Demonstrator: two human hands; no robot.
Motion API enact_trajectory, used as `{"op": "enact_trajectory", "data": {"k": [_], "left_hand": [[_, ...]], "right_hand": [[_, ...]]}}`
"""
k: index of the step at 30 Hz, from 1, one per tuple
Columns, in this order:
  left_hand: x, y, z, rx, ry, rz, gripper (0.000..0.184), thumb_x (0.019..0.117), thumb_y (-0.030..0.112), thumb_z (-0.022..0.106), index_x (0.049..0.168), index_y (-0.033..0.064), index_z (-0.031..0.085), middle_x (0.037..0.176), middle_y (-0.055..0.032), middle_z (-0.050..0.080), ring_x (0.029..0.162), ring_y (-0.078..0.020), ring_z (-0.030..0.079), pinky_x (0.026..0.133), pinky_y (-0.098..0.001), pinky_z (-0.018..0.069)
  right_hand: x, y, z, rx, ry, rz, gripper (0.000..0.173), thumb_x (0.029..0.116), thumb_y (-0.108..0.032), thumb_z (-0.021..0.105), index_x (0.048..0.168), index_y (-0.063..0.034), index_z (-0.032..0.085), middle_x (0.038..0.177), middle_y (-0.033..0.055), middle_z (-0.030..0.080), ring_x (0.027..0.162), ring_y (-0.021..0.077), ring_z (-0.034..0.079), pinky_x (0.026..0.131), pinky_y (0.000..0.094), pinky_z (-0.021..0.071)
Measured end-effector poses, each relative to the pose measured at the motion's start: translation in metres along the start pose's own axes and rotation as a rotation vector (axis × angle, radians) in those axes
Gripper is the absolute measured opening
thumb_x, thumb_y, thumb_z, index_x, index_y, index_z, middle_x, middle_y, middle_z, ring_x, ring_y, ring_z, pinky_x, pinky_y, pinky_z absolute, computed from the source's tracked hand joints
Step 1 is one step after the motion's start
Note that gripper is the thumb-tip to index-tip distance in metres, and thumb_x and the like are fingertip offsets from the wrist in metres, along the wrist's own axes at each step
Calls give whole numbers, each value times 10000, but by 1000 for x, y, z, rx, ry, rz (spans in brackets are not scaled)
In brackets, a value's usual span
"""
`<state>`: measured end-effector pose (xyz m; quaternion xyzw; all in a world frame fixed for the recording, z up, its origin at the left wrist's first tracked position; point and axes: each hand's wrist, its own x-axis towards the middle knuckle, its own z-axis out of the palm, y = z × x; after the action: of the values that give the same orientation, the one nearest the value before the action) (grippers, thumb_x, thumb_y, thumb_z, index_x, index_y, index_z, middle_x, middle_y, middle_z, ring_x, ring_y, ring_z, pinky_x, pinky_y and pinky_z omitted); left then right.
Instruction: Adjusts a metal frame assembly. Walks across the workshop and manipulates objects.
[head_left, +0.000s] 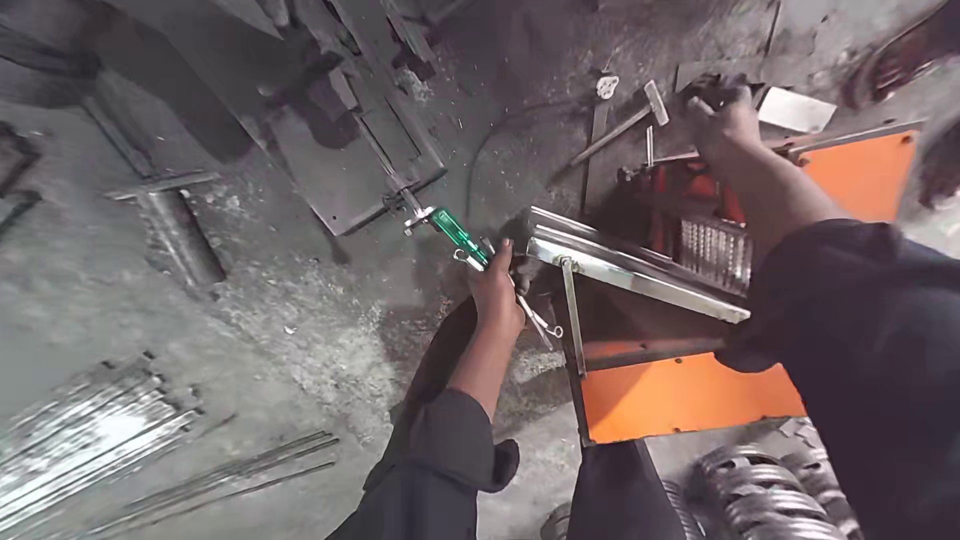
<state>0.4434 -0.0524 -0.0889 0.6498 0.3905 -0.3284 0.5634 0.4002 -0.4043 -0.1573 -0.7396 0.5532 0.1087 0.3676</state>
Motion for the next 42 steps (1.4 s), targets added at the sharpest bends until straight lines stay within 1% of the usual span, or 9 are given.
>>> {"op": "enact_trajectory", "data": {"k": [6, 13, 19, 22, 26, 28, 33, 36, 42], "left_hand": [[4, -20, -4, 1, -150, -166, 438, 924, 620, 645, 1026, 193, 652, 729, 6, 565, 477, -82, 451, 412, -222, 394], [-48, -15, -24, 96, -130, -198, 250, 902, 360, 750, 957, 148, 630, 661, 4, 530, 448, -67, 451, 400, -203, 398], [-103, -18, -95, 525, -356, -426, 233, 984, 304, 686, 1007, 83, 615, 661, -6, 539, 451, -85, 451, 410, -232, 409], [-118, -26, -117, 781, -506, -469, 318, 899, 288, 801, 1020, 64, 610, 661, -5, 564, 470, -81, 490, 436, -232, 439], [-116, -69, -143, 745, -416, -408, 458, 881, 316, 827, 1130, 15, 588, 774, -65, 645, 478, -93, 503, 438, -250, 441], [-116, -90, -144, 630, -380, -378, 450, 917, 327, 788, 1166, 19, 574, 785, -69, 644, 497, -99, 523, 446, -250, 460], [-135, -143, -151, 721, -405, -429, 390, 942, 406, 745, 1001, 47, 606, 661, -36, 555, 471, -122, 502, 432, -275, 456], [-163, -182, -174, 786, -505, -517, 386, 976, 410, 695, 1125, 57, 646, 744, -45, 621, 535, -112, 548, 463, -266, 469], [-217, -324, -254, 780, -510, -516, 246, 974, 277, 718, 971, 51, 622, 601, -7, 530, 437, -88, 463, 423, -241, 434]], "right_hand": [[20, 11, -5, -75, -73, 6, 559, 1101, -461, 389, 1314, 8, 608, 1354, 235, 611, 1293, 353, 581, 1061, 579, 454], [-66, 15, -43, -47, -72, -59, 583, 1111, -444, 359, 1396, 36, 526, 1370, 291, 580, 1309, 419, 556, 1072, 616, 428], [-187, 37, -88, 185, -45, 55, 572, 1063, -528, 469, 1287, -11, 571, 1076, 180, 626, 898, 277, 628, 833, 508, 525], [-254, 55, -110, 209, 55, 126, 662, 1030, -635, 442, 1166, -9, 609, 965, 200, 622, 839, 334, 628, 765, 588, 522], [-333, 102, -114, 219, 253, 173, 656, 1015, -664, 434, 957, -41, 634, 791, 117, 585, 702, 263, 592, 681, 550, 512], [-367, 129, -116, 276, 354, 114, 548, 1042, -575, 464, 899, -68, 616, 709, 8, 513, 607, 137, 526, 619, 408, 501], [-457, 199, -108, 365, 631, 256, 476, 1064, -448, 491, 972, -12, 662, 793, 11, 574, 687, 77, 559, 698, 334, 516], [-501, 245, -100, 533, 887, 452, 343, 1057, -321, 550, 984, -4, 660, 761, -43, 553, 621, 15, 532, 637, 254, 513], [-609, 433, -33, 1108, 1298, 582, 292, 1107, -301, 472, 877, -143, 559, 542, -81, 451, 441, 65, 469, 464, 262, 467]]}}
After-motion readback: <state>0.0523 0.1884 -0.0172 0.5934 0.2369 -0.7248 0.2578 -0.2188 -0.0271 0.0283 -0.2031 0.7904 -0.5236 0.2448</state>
